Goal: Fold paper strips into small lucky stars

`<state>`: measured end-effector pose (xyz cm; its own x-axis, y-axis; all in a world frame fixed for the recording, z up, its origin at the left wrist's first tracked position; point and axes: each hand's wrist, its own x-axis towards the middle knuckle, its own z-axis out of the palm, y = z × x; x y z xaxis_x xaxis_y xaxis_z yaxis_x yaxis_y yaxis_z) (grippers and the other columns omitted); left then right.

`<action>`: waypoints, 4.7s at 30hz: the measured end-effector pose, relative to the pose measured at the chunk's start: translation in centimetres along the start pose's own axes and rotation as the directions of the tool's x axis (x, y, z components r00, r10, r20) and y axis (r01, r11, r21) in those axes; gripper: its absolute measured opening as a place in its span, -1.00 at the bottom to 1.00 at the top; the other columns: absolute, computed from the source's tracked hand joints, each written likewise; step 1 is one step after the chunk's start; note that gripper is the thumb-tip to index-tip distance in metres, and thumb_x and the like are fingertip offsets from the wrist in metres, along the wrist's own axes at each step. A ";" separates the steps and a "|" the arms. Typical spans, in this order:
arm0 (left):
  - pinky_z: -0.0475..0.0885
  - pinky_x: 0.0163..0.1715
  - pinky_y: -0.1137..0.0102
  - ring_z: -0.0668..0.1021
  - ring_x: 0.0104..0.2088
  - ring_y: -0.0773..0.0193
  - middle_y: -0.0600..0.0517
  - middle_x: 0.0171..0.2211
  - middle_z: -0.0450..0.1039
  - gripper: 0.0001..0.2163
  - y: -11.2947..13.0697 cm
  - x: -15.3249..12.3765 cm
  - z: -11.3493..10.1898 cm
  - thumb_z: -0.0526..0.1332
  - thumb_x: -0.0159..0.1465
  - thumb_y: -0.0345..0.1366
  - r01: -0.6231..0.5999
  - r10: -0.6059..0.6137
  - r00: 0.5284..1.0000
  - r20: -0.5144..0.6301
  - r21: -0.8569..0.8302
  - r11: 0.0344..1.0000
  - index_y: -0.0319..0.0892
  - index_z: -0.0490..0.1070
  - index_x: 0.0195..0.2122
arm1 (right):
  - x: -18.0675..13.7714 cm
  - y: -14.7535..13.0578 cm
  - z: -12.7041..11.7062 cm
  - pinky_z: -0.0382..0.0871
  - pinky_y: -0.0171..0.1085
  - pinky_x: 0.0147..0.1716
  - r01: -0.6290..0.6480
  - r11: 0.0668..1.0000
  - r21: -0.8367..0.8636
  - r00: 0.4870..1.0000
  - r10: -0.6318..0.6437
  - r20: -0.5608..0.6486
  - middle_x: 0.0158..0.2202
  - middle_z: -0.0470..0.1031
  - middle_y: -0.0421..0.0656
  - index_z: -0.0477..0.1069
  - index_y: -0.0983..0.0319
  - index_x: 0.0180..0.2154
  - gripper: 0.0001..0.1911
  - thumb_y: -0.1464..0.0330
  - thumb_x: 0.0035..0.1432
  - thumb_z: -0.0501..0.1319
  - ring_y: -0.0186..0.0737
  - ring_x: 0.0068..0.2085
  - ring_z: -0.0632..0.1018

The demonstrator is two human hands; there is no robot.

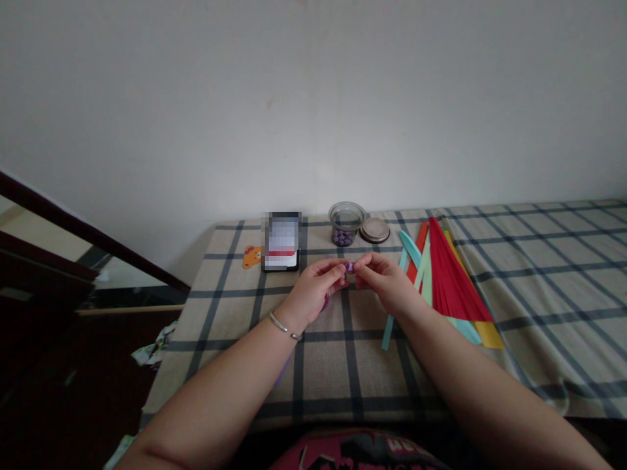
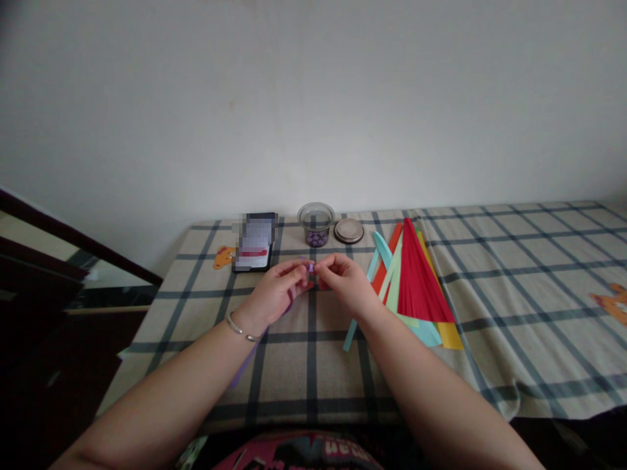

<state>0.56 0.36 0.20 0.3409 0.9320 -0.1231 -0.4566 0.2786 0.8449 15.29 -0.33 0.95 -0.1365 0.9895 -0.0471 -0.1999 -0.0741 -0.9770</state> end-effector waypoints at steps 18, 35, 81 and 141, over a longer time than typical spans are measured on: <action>0.46 -0.21 0.37 0.55 -0.25 0.27 -0.01 -0.29 0.54 -0.86 0.5 -0.7 -0.2 0.23 0.19 -0.26 -0.389 0.436 0.897 0.079 0.612 0.688 -0.18 0.52 -0.29 | 0.0 0.1 0.0 0.24 -0.37 -0.50 -0.041 0.997 0.060 0.999 0.041 0.001 -0.62 0.40 -0.30 0.39 0.23 -0.48 -0.68 0.13 -0.14 0.37 -0.42 -0.56 0.38; 0.46 -0.29 0.42 0.53 -0.34 0.34 0.01 -0.35 0.48 -0.87 0.5 -0.9 -0.2 0.24 0.20 -0.25 -0.457 0.440 0.883 0.164 0.521 0.721 -0.17 0.52 -0.29 | -0.4 -0.4 0.1 0.36 -0.42 -0.54 -0.326 0.890 0.318 0.938 0.263 0.225 -0.53 0.46 -0.26 0.41 0.25 -0.49 -0.73 0.22 -0.13 0.39 -0.45 -0.55 0.43; 0.35 0.00 0.24 0.53 -0.19 0.24 -0.02 -0.26 0.52 -0.91 0.4 -1.1 -0.2 0.19 0.22 -0.34 -0.497 0.598 0.782 0.174 0.754 0.430 -0.15 0.44 -0.25 | -0.2 0.7 0.7 0.27 -0.32 -0.48 0.136 0.988 -0.073 0.987 -0.141 -0.073 -0.57 0.35 -0.28 0.33 0.20 -0.47 -0.69 0.12 -0.08 0.33 -0.36 -0.52 0.37; 0.43 -0.16 0.33 0.51 -0.22 0.27 0.00 -0.29 0.47 -0.94 0.6 -0.9 -0.4 0.23 0.21 -0.34 -0.617 0.630 0.721 0.289 0.681 0.394 -0.16 0.43 -0.28 | -0.3 0.3 0.5 0.39 -0.40 -0.44 -0.117 0.925 0.362 0.989 0.076 0.128 -0.51 0.48 -0.29 0.48 0.20 -0.47 -0.75 0.29 -0.23 0.47 -0.43 -0.47 0.46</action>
<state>-0.36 -0.21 0.56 0.1959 0.7804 0.5937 0.1695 -0.6233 0.7634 14.79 -0.67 0.81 -0.2740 0.9571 -0.0939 -0.5197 -0.2296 -0.8230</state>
